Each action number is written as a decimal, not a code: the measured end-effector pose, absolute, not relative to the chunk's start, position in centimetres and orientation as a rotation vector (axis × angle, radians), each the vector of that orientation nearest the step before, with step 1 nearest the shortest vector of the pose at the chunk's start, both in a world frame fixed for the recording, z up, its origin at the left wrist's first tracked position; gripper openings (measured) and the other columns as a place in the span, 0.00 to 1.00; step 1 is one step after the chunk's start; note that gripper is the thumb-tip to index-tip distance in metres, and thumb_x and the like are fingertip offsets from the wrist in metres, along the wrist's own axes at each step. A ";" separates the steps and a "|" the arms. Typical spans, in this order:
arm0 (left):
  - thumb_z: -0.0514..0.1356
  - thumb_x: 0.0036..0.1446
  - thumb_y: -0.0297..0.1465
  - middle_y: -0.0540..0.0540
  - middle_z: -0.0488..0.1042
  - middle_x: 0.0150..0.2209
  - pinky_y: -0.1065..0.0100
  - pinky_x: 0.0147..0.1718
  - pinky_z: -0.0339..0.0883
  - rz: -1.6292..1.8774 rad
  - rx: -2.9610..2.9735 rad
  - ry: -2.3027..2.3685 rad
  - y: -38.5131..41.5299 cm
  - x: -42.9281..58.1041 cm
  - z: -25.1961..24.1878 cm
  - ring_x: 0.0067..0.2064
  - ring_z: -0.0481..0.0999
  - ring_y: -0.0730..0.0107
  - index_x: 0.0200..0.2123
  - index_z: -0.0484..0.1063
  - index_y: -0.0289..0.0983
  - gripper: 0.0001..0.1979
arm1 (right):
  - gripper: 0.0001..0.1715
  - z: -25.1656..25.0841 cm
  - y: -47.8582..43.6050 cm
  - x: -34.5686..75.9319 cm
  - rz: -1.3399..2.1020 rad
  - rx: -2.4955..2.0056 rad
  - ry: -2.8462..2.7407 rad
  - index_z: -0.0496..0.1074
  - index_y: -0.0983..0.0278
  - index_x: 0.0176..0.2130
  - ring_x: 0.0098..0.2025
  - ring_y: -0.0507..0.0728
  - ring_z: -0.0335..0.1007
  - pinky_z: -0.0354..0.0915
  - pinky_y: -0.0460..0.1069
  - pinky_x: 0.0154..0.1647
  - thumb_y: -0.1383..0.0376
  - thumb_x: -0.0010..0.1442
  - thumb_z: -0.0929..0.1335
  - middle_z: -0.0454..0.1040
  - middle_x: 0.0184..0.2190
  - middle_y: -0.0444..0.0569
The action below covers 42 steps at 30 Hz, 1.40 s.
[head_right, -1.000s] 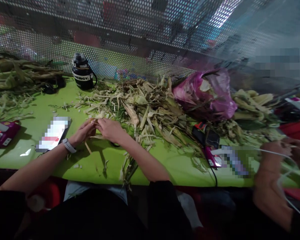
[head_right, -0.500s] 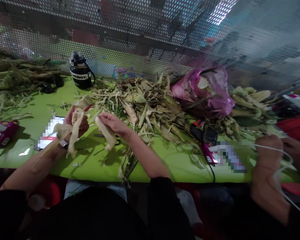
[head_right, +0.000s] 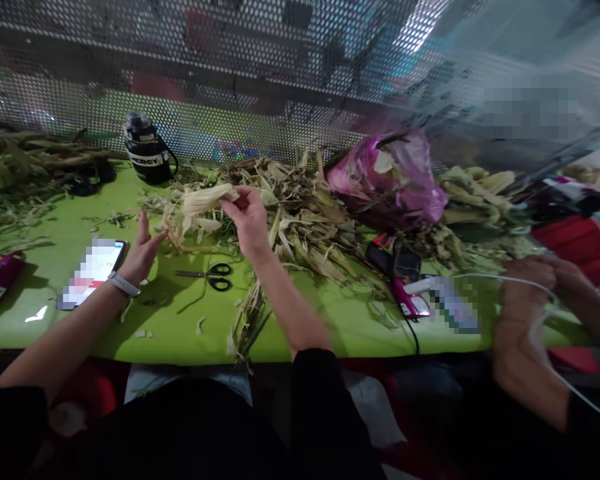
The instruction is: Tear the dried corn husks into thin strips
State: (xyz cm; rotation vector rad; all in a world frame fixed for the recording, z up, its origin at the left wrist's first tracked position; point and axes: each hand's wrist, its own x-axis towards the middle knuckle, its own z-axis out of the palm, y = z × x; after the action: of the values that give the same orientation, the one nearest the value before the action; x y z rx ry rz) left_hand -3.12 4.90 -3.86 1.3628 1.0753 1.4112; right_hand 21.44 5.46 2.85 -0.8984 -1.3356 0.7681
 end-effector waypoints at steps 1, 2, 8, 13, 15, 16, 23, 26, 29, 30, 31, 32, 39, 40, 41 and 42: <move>0.68 0.54 0.40 0.43 0.59 0.69 0.58 0.68 0.47 1.497 1.387 1.201 4.6 -3.0 -3.8 0.74 0.45 0.57 0.57 0.68 0.44 0.27 | 0.14 2.9 4.8 21.0 0.708 -0.872 -1.434 0.66 0.56 0.45 0.53 0.55 0.73 0.70 0.55 0.56 0.53 0.63 0.68 0.75 0.47 0.47; 0.68 0.54 0.42 0.41 0.61 0.67 0.57 0.68 0.49 1.545 1.423 1.252 4.2 -2.8 -3.5 0.72 0.50 0.55 0.53 0.72 0.41 0.25 | 0.10 2.9 4.1 20.5 0.656 -0.826 -1.566 0.67 0.56 0.43 0.54 0.56 0.73 0.69 0.55 0.58 0.55 0.65 0.67 0.75 0.48 0.48; 0.66 0.54 0.47 0.43 0.80 0.39 0.65 0.41 0.72 1.317 1.020 0.788 2.8 -1.6 -2.1 0.40 0.78 0.64 0.42 0.78 0.34 0.22 | 0.10 1.0 2.1 17.9 0.222 -0.571 -2.325 0.75 0.59 0.40 0.57 0.59 0.70 0.67 0.58 0.58 0.70 0.65 0.64 0.76 0.50 0.52; 0.72 0.47 0.45 0.48 0.77 0.26 0.73 0.28 0.68 1.296 0.893 0.884 2.8 -2.4 -2.4 0.26 0.74 0.73 0.36 0.78 0.33 0.22 | 0.09 -0.1 2.4 17.3 0.250 -0.485 -2.243 0.73 0.61 0.41 0.51 0.60 0.72 0.67 0.59 0.56 0.69 0.59 0.67 0.77 0.44 0.51; 0.71 0.47 0.47 0.48 0.75 0.23 0.72 0.24 0.66 1.173 0.940 0.934 2.3 -2.5 -2.6 0.23 0.73 0.73 0.35 0.78 0.33 0.23 | 0.12 -0.3 2.8 17.4 0.443 -0.685 -2.015 0.71 0.62 0.44 0.49 0.59 0.72 0.68 0.58 0.55 0.64 0.58 0.68 0.76 0.44 0.53; 0.71 0.47 0.49 0.49 0.74 0.22 0.72 0.22 0.64 1.098 0.980 0.961 2.0 -2.3 -2.6 0.22 0.72 0.73 0.34 0.78 0.33 0.23 | 0.17 -0.5 3.1 17.3 0.572 -0.786 -1.906 0.70 0.63 0.46 0.48 0.59 0.72 0.69 0.57 0.53 0.61 0.57 0.70 0.75 0.45 0.54; 0.65 0.56 0.47 0.54 0.61 0.16 0.73 0.16 0.46 0.747 1.359 1.063 -0.3 -0.4 -1.4 0.17 0.55 0.80 0.30 0.80 0.34 0.20 | 0.18 -1.8 4.7 16.7 1.057 -1.007 -1.630 0.70 0.63 0.34 0.35 0.54 0.70 0.67 0.50 0.40 0.51 0.55 0.70 0.75 0.31 0.45; 0.65 0.56 0.47 0.51 0.66 0.17 0.73 0.17 0.49 0.646 1.358 1.019 -0.6 -0.1 -1.1 0.18 0.58 0.78 0.31 0.82 0.34 0.20 | 0.22 -1.3 5.0 17.2 0.929 -1.110 -1.506 0.70 0.62 0.33 0.28 0.51 0.64 0.62 0.48 0.32 0.46 0.54 0.70 0.70 0.25 0.42; 0.66 0.55 0.46 0.50 0.68 0.18 0.73 0.17 0.52 0.625 1.326 1.003 -0.7 -0.1 -1.2 0.18 0.60 0.77 0.30 0.81 0.34 0.19 | 0.27 -0.7 5.2 17.8 0.916 -1.166 -1.444 0.67 0.61 0.29 0.23 0.49 0.56 0.56 0.47 0.25 0.40 0.54 0.70 0.62 0.20 0.39; 0.66 0.55 0.46 0.50 0.68 0.18 0.73 0.17 0.52 0.622 1.324 0.996 -0.7 -0.2 -1.2 0.18 0.60 0.78 0.30 0.81 0.34 0.19 | 0.29 -0.5 5.3 17.9 0.927 -1.174 -1.424 0.66 0.61 0.27 0.22 0.49 0.55 0.54 0.47 0.23 0.39 0.53 0.70 0.60 0.19 0.39; 0.66 0.55 0.46 0.50 0.68 0.18 0.73 0.17 0.53 0.620 1.322 0.983 -0.7 -0.2 -1.3 0.18 0.60 0.78 0.30 0.81 0.33 0.19 | 0.31 -0.4 5.3 18.0 0.939 -1.188 -1.398 0.64 0.61 0.26 0.21 0.49 0.54 0.53 0.46 0.21 0.37 0.53 0.69 0.59 0.18 0.39; 0.66 0.55 0.47 0.50 0.69 0.19 0.74 0.17 0.54 0.611 1.323 0.964 -0.7 -0.3 -1.4 0.18 0.61 0.78 0.31 0.81 0.34 0.20 | 0.33 -0.4 5.3 18.0 0.957 -1.205 -1.372 0.61 0.60 0.24 0.19 0.49 0.54 0.52 0.46 0.20 0.36 0.53 0.68 0.57 0.16 0.39; 0.65 0.56 0.48 0.50 0.70 0.20 0.74 0.18 0.57 0.578 1.363 0.888 -0.8 -0.7 -1.7 0.19 0.62 0.78 0.32 0.82 0.34 0.20 | 0.37 -0.4 5.5 18.4 1.043 -1.244 -1.276 0.58 0.60 0.19 0.13 0.48 0.52 0.50 0.46 0.16 0.33 0.55 0.66 0.56 0.10 0.39; 0.65 0.56 0.47 0.50 0.70 0.20 0.74 0.18 0.57 0.582 1.370 0.880 -0.8 -0.7 -1.7 0.20 0.63 0.78 0.32 0.82 0.34 0.20 | 0.37 -0.3 5.5 18.5 1.038 -1.241 -1.267 0.57 0.59 0.18 0.13 0.47 0.52 0.50 0.46 0.15 0.34 0.55 0.66 0.55 0.10 0.39; 0.65 0.56 0.46 0.50 0.71 0.21 0.74 0.19 0.57 0.579 1.374 0.867 -0.8 -0.8 -1.8 0.20 0.63 0.78 0.32 0.82 0.34 0.19 | 0.37 -0.2 5.5 18.6 1.037 -1.242 -1.254 0.56 0.59 0.18 0.12 0.47 0.51 0.50 0.46 0.15 0.35 0.56 0.66 0.55 0.09 0.38; 0.66 0.56 0.46 0.49 0.71 0.21 0.74 0.19 0.57 0.573 1.372 0.853 -0.8 -0.8 -1.8 0.20 0.64 0.78 0.32 0.81 0.34 0.19 | 0.36 0.0 5.5 18.7 1.041 -1.245 -1.239 0.56 0.59 0.17 0.12 0.47 0.50 0.49 0.46 0.15 0.36 0.56 0.67 0.54 0.09 0.38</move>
State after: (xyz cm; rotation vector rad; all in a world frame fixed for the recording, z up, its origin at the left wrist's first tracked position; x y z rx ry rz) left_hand -0.77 -0.84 -1.80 1.3716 0.8527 0.5734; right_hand 18.67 5.52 -0.04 -1.2451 -1.2392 1.0408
